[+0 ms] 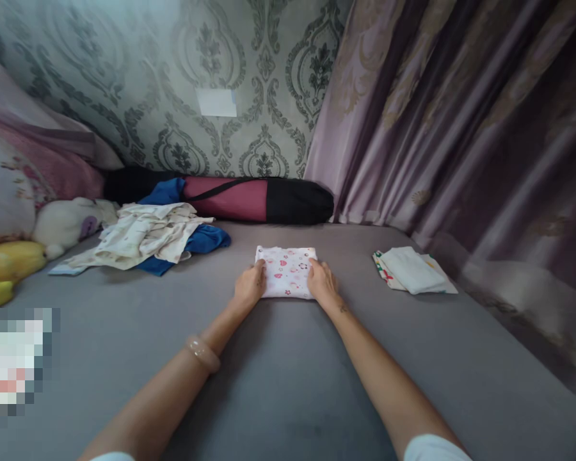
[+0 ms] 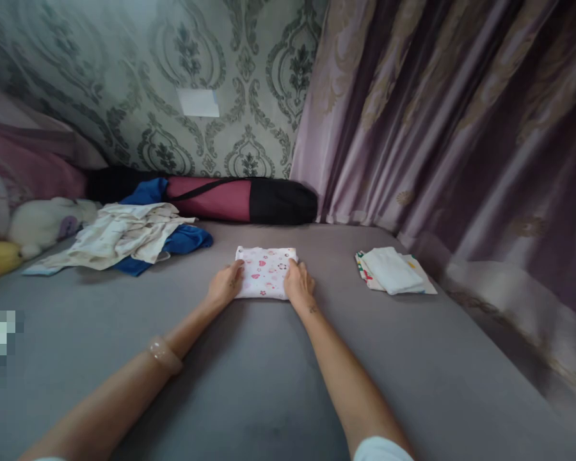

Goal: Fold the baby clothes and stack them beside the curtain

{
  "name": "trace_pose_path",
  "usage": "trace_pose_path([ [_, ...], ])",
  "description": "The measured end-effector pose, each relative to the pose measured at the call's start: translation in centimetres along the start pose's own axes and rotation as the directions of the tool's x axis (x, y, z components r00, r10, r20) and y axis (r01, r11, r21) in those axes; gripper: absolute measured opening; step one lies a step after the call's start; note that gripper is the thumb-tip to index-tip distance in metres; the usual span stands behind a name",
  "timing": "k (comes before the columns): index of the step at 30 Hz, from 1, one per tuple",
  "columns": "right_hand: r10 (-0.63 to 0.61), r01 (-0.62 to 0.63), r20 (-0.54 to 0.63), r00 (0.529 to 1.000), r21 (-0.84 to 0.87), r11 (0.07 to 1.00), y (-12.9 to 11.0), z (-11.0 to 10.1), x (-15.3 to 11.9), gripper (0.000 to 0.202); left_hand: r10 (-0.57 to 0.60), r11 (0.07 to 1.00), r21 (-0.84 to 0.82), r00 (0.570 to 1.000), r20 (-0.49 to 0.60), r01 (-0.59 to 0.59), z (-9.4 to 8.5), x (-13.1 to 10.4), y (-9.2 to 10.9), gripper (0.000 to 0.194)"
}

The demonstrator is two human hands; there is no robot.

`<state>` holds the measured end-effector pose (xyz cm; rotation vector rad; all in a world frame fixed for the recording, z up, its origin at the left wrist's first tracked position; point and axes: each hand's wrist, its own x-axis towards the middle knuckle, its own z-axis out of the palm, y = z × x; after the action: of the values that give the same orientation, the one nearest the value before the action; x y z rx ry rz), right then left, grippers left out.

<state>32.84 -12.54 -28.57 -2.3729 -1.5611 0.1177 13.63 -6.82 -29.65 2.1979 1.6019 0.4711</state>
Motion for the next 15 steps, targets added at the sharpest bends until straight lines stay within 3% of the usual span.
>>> trace_pose_path([
  [5, 0.002, 0.001, 0.049, 0.999, -0.065, 0.998, -0.2, -1.0, -0.1, 0.046, -0.017, 0.982, 0.191, 0.996, 0.083, 0.001, -1.7, -0.5, 1.0, 0.040],
  [7, -0.020, 0.021, 0.019, 1.000, -0.095, 0.995, -0.6, -1.5, -0.1, 0.047, 0.023, 0.963, 0.266, 0.998, 0.055, -0.037, -2.4, -0.4, 1.6, 0.037],
  [9, -0.116, 0.108, -0.063, 0.991, -0.114, 0.988, -1.3, -1.8, 0.2, 0.050, 0.120, 0.941, 0.322, 0.992, -0.039, -0.101, -2.6, 0.0, 2.2, 0.036],
  [12, -0.337, 0.330, -0.107, 0.935, -0.078, 0.941, -2.8, -1.2, 0.9, 0.051, 0.282, 0.925, 0.307, 0.946, -0.158, -0.224, -1.6, 1.1, 3.4, 0.043],
  [15, -0.420, 0.420, -0.017, 0.907, -0.014, 0.908, -3.9, 0.3, 1.5, 0.051, 0.297, 0.938, 0.229, 0.945, -0.140, -0.261, 0.4, 2.3, 4.1, 0.047],
])
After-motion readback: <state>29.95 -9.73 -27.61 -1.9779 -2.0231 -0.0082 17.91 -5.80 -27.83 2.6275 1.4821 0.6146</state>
